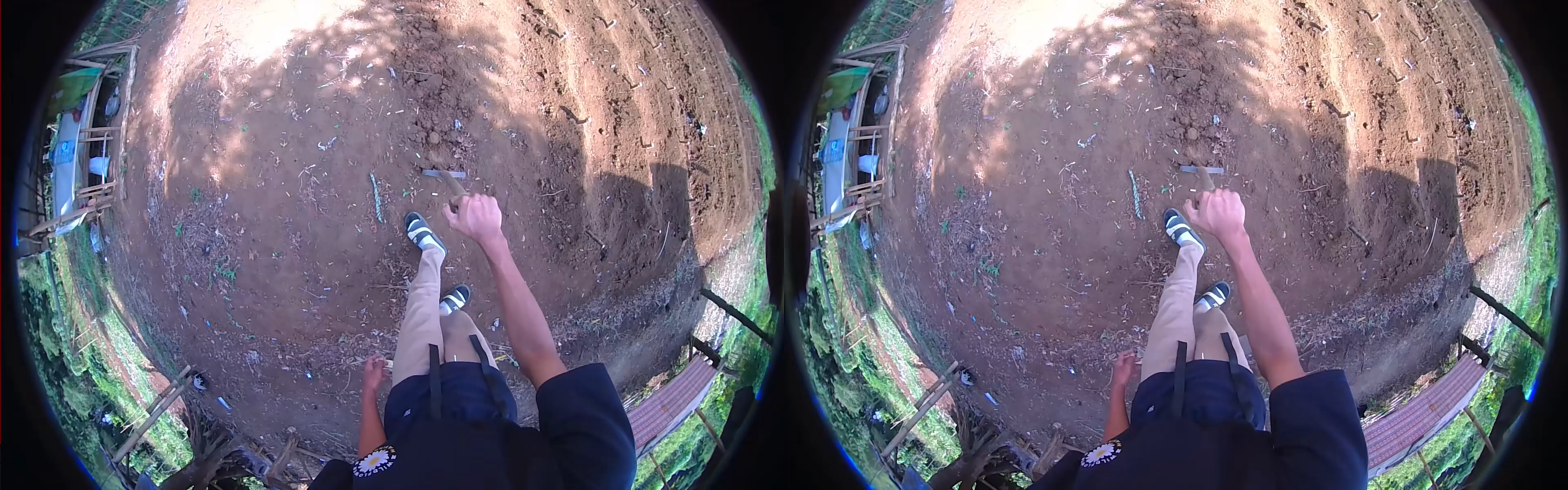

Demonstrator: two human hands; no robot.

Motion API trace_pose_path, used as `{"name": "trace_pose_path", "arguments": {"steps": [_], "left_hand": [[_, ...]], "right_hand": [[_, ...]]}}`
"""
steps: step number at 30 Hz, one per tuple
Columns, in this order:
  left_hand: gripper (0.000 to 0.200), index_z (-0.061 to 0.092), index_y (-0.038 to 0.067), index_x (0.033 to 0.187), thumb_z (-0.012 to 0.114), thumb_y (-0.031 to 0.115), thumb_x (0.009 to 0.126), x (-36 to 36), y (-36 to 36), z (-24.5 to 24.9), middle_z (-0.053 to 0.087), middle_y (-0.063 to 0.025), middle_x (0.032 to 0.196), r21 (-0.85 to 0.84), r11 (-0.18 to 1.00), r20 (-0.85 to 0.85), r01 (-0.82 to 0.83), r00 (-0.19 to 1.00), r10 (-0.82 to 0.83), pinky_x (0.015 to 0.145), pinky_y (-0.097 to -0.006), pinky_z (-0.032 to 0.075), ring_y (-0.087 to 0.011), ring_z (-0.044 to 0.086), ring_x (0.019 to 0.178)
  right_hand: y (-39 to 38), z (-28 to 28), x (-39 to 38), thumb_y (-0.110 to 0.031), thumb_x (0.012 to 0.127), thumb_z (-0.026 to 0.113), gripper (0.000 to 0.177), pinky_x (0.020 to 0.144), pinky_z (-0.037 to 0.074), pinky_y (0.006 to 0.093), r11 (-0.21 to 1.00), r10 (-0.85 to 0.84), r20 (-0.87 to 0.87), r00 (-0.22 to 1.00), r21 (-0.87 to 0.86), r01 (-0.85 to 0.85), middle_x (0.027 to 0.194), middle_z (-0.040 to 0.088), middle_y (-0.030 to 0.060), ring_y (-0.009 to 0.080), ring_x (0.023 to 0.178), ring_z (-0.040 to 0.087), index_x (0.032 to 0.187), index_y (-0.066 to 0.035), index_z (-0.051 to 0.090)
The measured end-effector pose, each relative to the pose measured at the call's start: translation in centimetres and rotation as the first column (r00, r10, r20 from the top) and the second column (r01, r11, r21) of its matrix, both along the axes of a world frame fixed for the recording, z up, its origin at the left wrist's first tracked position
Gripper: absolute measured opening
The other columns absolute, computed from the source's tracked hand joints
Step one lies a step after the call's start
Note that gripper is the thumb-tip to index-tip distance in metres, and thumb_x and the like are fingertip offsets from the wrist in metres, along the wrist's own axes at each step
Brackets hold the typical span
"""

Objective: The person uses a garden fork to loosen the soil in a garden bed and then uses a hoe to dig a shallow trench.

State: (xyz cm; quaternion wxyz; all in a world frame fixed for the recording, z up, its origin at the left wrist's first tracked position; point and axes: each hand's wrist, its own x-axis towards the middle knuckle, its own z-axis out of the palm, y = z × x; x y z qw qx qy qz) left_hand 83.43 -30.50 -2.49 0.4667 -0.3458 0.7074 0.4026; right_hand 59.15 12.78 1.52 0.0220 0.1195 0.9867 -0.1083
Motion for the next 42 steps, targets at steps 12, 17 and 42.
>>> {"name": "trace_pose_path", "arguments": {"steps": [12,17,42], "left_hand": [[0.027,0.051,0.008,0.109,0.048,0.024,0.088,10.0,-4.4,-5.4,0.059,-0.0059,0.087,0.001,0.992,-0.129,0.125,0.984,-0.124,0.057,-0.0255,0.044,-0.0106,0.056,0.069],[0.032,0.046,0.010,0.112,0.050,0.027,0.087,13.8,-7.3,-1.3,0.058,-0.0043,0.083,-0.065,0.992,-0.035,-0.110,0.994,0.108,0.055,-0.0261,0.044,-0.0123,0.056,0.067],[0.032,0.045,0.012,0.113,0.049,0.031,0.087,-10.9,-1.0,-0.4,0.056,-0.0023,0.082,0.264,0.938,-0.308,-0.224,0.902,0.302,0.044,-0.0202,0.040,-0.0078,0.051,0.058]], "right_hand": [[-10.0,-19.9,34.4,-0.039,0.075,0.055,0.041,0.088,0.039,0.0420,0.941,0.183,0.615,0.767,-0.334,0.044,0.103,0.058,0.0167,0.0285,0.096,0.056,0.098,-0.004,0.056],[-7.5,-22.6,34.2,-0.038,0.073,0.058,0.050,0.091,0.037,0.0396,0.911,0.367,0.869,0.333,-0.408,0.060,0.110,0.056,0.0143,0.0274,0.106,0.052,0.111,-0.006,0.051],[5.9,11.0,-3.0,-0.050,0.075,0.052,0.052,0.063,0.050,0.0387,0.984,0.174,0.104,0.979,0.027,-0.178,0.066,0.060,0.0194,0.0303,0.063,0.061,0.080,0.001,0.062]]}}
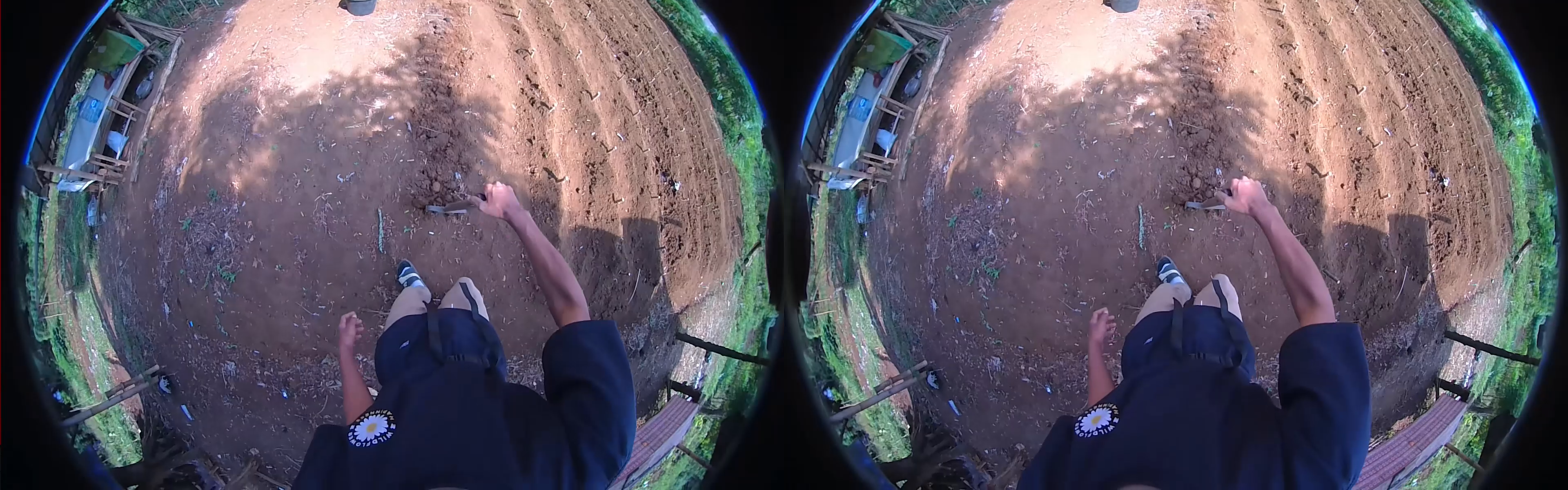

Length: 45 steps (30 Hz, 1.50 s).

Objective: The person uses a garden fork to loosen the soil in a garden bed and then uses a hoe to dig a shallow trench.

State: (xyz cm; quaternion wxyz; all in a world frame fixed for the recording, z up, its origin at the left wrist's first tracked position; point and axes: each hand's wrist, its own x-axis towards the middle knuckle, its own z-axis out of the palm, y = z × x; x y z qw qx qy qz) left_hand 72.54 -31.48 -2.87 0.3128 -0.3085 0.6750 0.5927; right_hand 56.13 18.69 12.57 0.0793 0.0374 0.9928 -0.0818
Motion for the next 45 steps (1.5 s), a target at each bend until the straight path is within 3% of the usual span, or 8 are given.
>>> {"name": "trace_pose_path", "arguments": {"steps": [3,9,13,15,18,19,29,45], "left_hand": [[0.032,0.046,0.013,0.113,0.047,0.032,0.088,-3.4,-0.3,2.5,0.057,-0.0037,0.090,-0.050,0.991,-0.216,-0.124,0.970,0.111,0.048,-0.0197,0.041,-0.0073,0.054,0.065],[0.031,0.044,0.015,0.113,0.048,0.032,0.087,0.4,-1.1,2.9,0.056,-0.0030,0.087,-0.139,0.980,-0.009,-0.139,0.990,0.139,0.048,-0.0202,0.041,-0.0085,0.054,0.062],[0.026,0.044,0.017,0.109,0.049,0.029,0.086,8.4,-2.4,0.0,0.055,-0.0008,0.076,-0.165,0.986,0.328,-0.018,0.942,0.072,0.047,-0.0276,0.044,-0.0116,0.051,0.054],[0.025,0.044,0.017,0.108,0.049,0.028,0.086,14.6,-5.6,-6.0,0.055,-0.0014,0.079,0.251,0.932,-0.169,0.262,0.960,-0.224,0.049,-0.0316,0.045,-0.0131,0.052,0.057],[0.025,0.044,0.017,0.108,0.048,0.029,0.086,11.4,-4.8,-5.0,0.055,-0.0016,0.080,0.199,0.958,-0.095,0.207,0.977,-0.191,0.049,-0.0314,0.045,-0.0131,0.052,0.057],[0.025,0.044,0.017,0.108,0.048,0.029,0.086,5.3,7.7,-6.6,0.055,-0.0017,0.080,0.179,0.967,-0.061,0.179,0.983,-0.171,0.049,-0.0313,0.045,-0.0131,0.052,0.057],[0.027,0.044,0.017,0.109,0.048,0.030,0.086,4.5,-1.4,-2.7,0.056,-0.0027,0.084,-0.068,0.993,0.310,-0.093,0.944,0.109,0.050,-0.0302,0.045,-0.0129,0.053,0.059],[0.033,0.046,0.016,0.115,0.048,0.034,0.087,-10.1,8.5,0.8,0.059,-0.0042,0.093,-0.032,0.969,0.122,0.244,0.964,-0.238,0.055,-0.0270,0.044,-0.0123,0.057,0.068]], "right_hand": [[-0.9,9.2,-1.5,-0.047,0.081,0.046,0.052,0.059,0.049,0.0382,0.997,-0.003,0.204,0.979,-0.073,0.019,0.056,0.058,0.0128,0.0263,0.052,0.058,0.067,0.002,0.059],[-1.3,17.6,1.6,-0.039,0.082,0.043,0.045,0.045,0.045,0.0348,0.971,0.139,0.043,0.989,-0.201,-0.127,0.048,0.054,0.0105,0.0185,0.039,0.050,0.062,-0.001,0.058],[-2.0,14.3,2.3,-0.039,0.081,0.042,0.041,0.047,0.042,0.0335,0.996,0.074,0.207,0.976,-0.055,-0.064,0.056,0.054,0.0100,0.0199,0.044,0.049,0.075,-0.006,0.066],[-3.1,7.6,2.9,-0.042,0.080,0.043,0.046,0.054,0.046,0.0372,0.995,0.083,0.115,0.990,0.045,-0.088,0.064,0.058,0.0164,0.0256,0.057,0.057,0.070,-0.004,0.066],[-3.9,-0.5,5.0,-0.044,0.079,0.043,0.047,0.061,0.047,0.0405,0.997,0.075,0.151,0.986,0.015,-0.078,0.069,0.060,0.0213,0.0303,0.066,0.060,0.071,-0.003,0.065],[-3.7,-0.7,5.1,-0.044,0.079,0.043,0.048,0.063,0.047,0.0406,0.998,0.067,0.127,0.990,0.011,-0.069,0.070,0.060,0.0222,0.0314,0.068,0.061,0.070,-0.002,0.065],[-4.0,-0.4,5.8,-0.047,0.078,0.043,0.053,0.067,0.047,0.0423,1.000,0.026,0.143,0.989,-0.018,-0.023,0.071,0.060,0.0226,0.0349,0.071,0.060,0.068,0.002,0.063],[-5.2,-1.2,8.5,-0.043,0.075,0.049,0.037,0.059,0.047,0.0397,0.997,0.018,0.198,0.980,-0.075,-0.004,0.059,0.059,0.0164,0.0302,0.059,0.060,0.074,-0.010,0.067]]}}
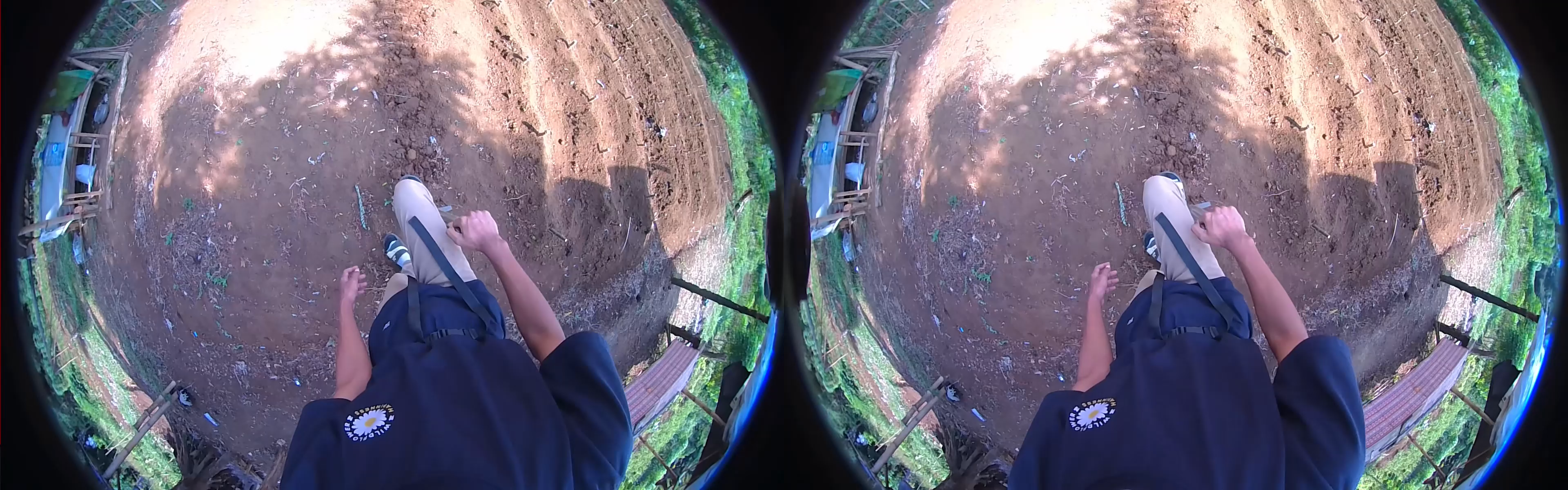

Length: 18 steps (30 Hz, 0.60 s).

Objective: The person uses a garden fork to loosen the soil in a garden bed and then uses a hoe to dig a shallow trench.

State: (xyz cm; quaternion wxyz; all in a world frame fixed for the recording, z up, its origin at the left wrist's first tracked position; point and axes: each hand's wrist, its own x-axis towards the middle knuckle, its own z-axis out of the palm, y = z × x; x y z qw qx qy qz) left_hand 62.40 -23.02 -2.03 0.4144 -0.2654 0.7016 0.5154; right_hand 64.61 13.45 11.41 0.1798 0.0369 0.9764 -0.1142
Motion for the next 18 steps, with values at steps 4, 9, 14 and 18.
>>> {"name": "trace_pose_path", "arguments": {"steps": [4,9,14,18], "left_hand": [[0.031,0.047,0.015,0.111,0.049,0.033,0.086,2.9,-0.9,-2.1,0.059,-0.0045,0.091,0.002,0.999,0.115,0.040,0.993,-0.040,0.053,-0.0271,0.045,-0.0124,0.057,0.064],[0.029,0.046,0.016,0.107,0.051,0.034,0.085,3.7,-1.7,-1.9,0.059,-0.0035,0.088,-0.057,0.998,0.278,0.019,0.961,-0.002,0.049,-0.0266,0.043,-0.0140,0.057,0.059],[0.029,0.046,0.017,0.109,0.050,0.034,0.085,0.8,-1.3,-1.3,0.059,-0.0024,0.088,-0.082,0.997,0.222,-0.014,0.975,0.032,0.050,-0.0252,0.042,-0.0137,0.055,0.061],[0.032,0.046,0.018,0.113,0.048,0.035,0.086,-3.9,1.1,1.1,0.058,-0.0028,0.091,-0.140,0.990,0.141,0.008,0.990,0.012,0.056,-0.0245,0.042,-0.0116,0.055,0.068]], "right_hand": [[0.5,-0.1,0.5,-0.041,0.075,0.050,0.031,0.054,0.046,0.0377,1.000,0.011,-0.012,1.000,-0.011,-0.011,0.057,0.059,0.0145,0.0294,0.055,0.059,0.074,-0.015,0.067],[0.6,1.6,-1.3,-0.044,0.076,0.046,0.040,0.061,0.048,0.0377,0.996,-0.046,0.089,0.995,-0.075,0.053,0.064,0.061,0.0164,0.0293,0.064,0.061,0.069,-0.009,0.066],[1.7,1.9,-2.9,-0.040,0.075,0.048,0.035,0.060,0.048,0.0386,0.987,-0.013,0.047,0.999,-0.157,0.020,0.062,0.060,0.0150,0.0286,0.062,0.061,0.069,-0.010,0.065],[3.6,1.1,-4.4,-0.036,0.073,0.051,0.028,0.052,0.047,0.0382,0.987,0.005,0.027,1.000,-0.160,0.000,0.059,0.059,0.0130,0.0277,0.055,0.059,0.070,-0.011,0.064]]}}
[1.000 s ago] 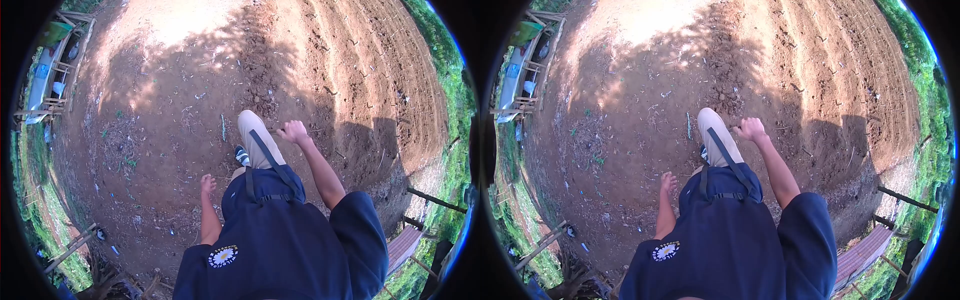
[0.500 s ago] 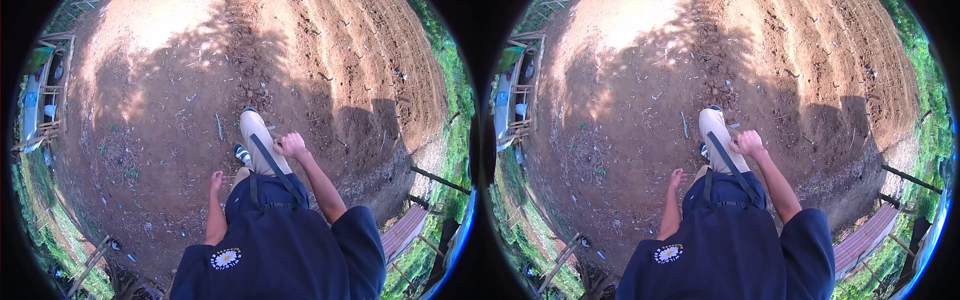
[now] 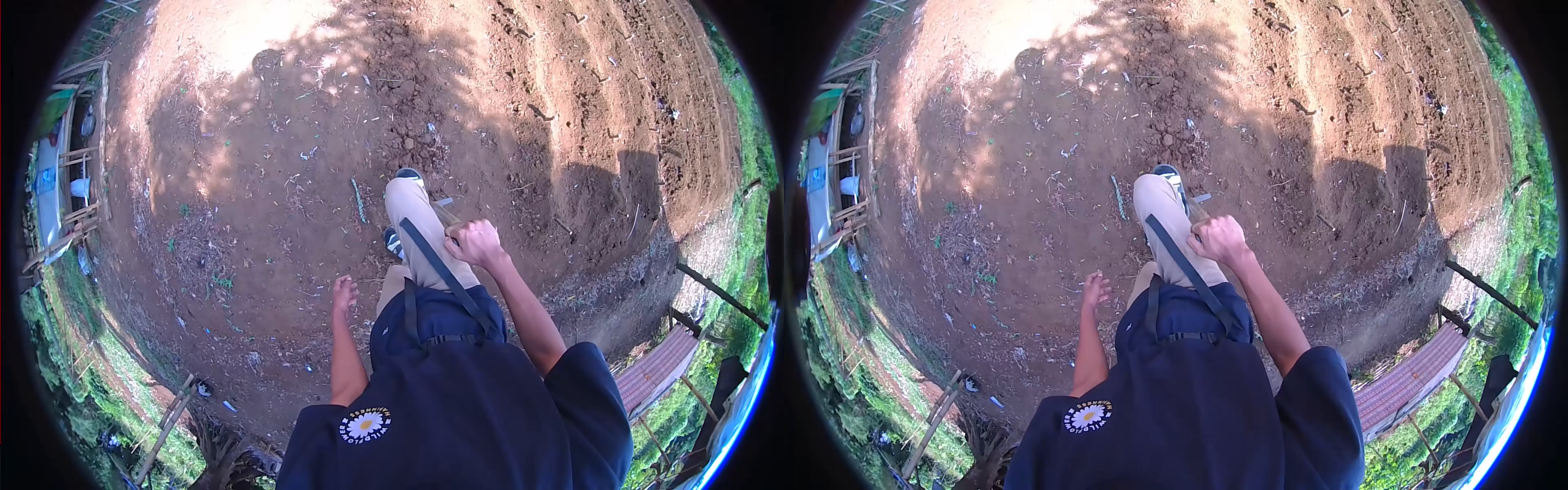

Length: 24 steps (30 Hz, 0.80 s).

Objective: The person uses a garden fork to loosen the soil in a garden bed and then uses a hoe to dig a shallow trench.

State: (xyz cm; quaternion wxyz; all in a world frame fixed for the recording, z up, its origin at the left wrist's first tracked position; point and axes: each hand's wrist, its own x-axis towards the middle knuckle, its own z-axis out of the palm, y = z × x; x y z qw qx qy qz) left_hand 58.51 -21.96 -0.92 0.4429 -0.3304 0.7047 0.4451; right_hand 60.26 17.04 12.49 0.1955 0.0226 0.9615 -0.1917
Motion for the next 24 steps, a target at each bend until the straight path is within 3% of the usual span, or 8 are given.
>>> {"name": "trace_pose_path", "arguments": {"steps": [4,5,6,8,10,13,17,24], "left_hand": [[0.034,0.045,0.016,0.116,0.047,0.035,0.087,-4.6,2.5,-0.8,0.058,-0.0034,0.093,-0.044,0.998,-0.014,0.052,0.999,-0.052,0.062,-0.0259,0.043,-0.0110,0.054,0.072],[0.035,0.045,0.015,0.116,0.046,0.035,0.087,-5.3,3.1,-0.9,0.058,-0.0035,0.093,-0.031,0.998,-0.107,0.062,0.992,-0.065,0.062,-0.0265,0.043,-0.0112,0.054,0.072],[0.035,0.044,0.014,0.117,0.046,0.034,0.088,-5.9,3.6,-1.1,0.058,-0.0036,0.094,-0.011,0.997,-0.202,0.078,0.976,-0.079,0.063,-0.0271,0.044,-0.0114,0.054,0.073],[0.037,0.044,0.015,0.118,0.046,0.036,0.088,-6.1,4.0,-0.9,0.058,-0.0036,0.096,0.000,0.993,-0.171,0.114,0.979,-0.112,0.065,-0.0279,0.044,-0.0117,0.055,0.075],[0.038,0.044,0.016,0.119,0.045,0.038,0.088,-6.8,4.8,-0.1,0.058,-0.0036,0.097,0.030,0.990,-0.195,0.137,0.972,-0.129,0.067,-0.0286,0.044,-0.0119,0.055,0.076],[0.036,0.044,0.012,0.117,0.046,0.033,0.088,-5.8,3.1,1.2,0.058,-0.0048,0.095,0.093,0.982,-0.107,0.165,0.982,-0.155,0.061,-0.0255,0.044,-0.0107,0.055,0.072],[0.035,0.045,0.012,0.117,0.047,0.032,0.088,-1.0,-0.9,0.6,0.058,-0.0037,0.093,0.095,0.994,-0.207,-0.049,0.976,0.068,0.057,-0.0250,0.043,-0.0094,0.055,0.070],[0.029,0.046,0.014,0.110,0.049,0.031,0.087,10.6,-9.6,-0.8,0.058,-0.0035,0.085,-0.011,0.985,0.064,-0.173,0.983,0.174,0.052,-0.0235,0.042,-0.0101,0.055,0.064]], "right_hand": [[3.2,-4.6,-2.2,-0.036,0.074,0.052,0.032,0.050,0.048,0.0372,0.995,-0.090,-0.121,0.989,-0.042,0.085,0.056,0.058,0.0143,0.0273,0.053,0.060,0.061,-0.009,0.061],[3.2,-6.1,-2.4,-0.035,0.074,0.052,0.031,0.049,0.047,0.0371,0.993,-0.113,-0.145,0.983,-0.047,0.107,0.055,0.057,0.0140,0.0267,0.052,0.059,0.059,-0.009,0.061],[3.6,-6.2,-3.6,-0.036,0.074,0.052,0.032,0.047,0.047,0.0369,0.994,-0.109,-0.133,0.985,-0.017,0.107,0.054,0.057,0.0140,0.0260,0.051,0.059,0.057,-0.010,0.062],[4.4,-7.2,-6.7,-0.039,0.074,0.049,0.038,0.049,0.046,0.0390,0.996,-0.088,-0.081,0.993,0.024,0.090,0.053,0.056,0.0160,0.0289,0.052,0.059,0.059,-0.007,0.063],[4.0,-7.3,-8.9,-0.045,0.076,0.045,0.046,0.060,0.048,0.0407,0.988,-0.113,0.020,0.993,0.110,0.110,0.064,0.059,0.0197,0.0321,0.064,0.061,0.065,-0.005,0.064],[3.1,-6.2,-9.8,-0.047,0.077,0.043,0.050,0.067,0.048,0.0407,0.984,-0.127,0.141,0.982,0.140,0.108,0.071,0.061,0.0204,0.0325,0.071,0.062,0.071,-0.002,0.065],[2.9,-6.5,-9.7,-0.048,0.076,0.043,0.054,0.071,0.048,0.0409,0.974,-0.153,0.204,0.967,0.199,0.112,0.076,0.062,0.0207,0.0326,0.075,0.062,0.075,0.001,0.064],[1.3,-7.0,-6.1,-0.053,0.076,0.042,0.055,0.070,0.049,0.0410,0.956,-0.155,0.185,0.971,0.275,0.101,0.079,0.062,0.0216,0.0335,0.076,0.062,0.077,-0.002,0.065]]}}
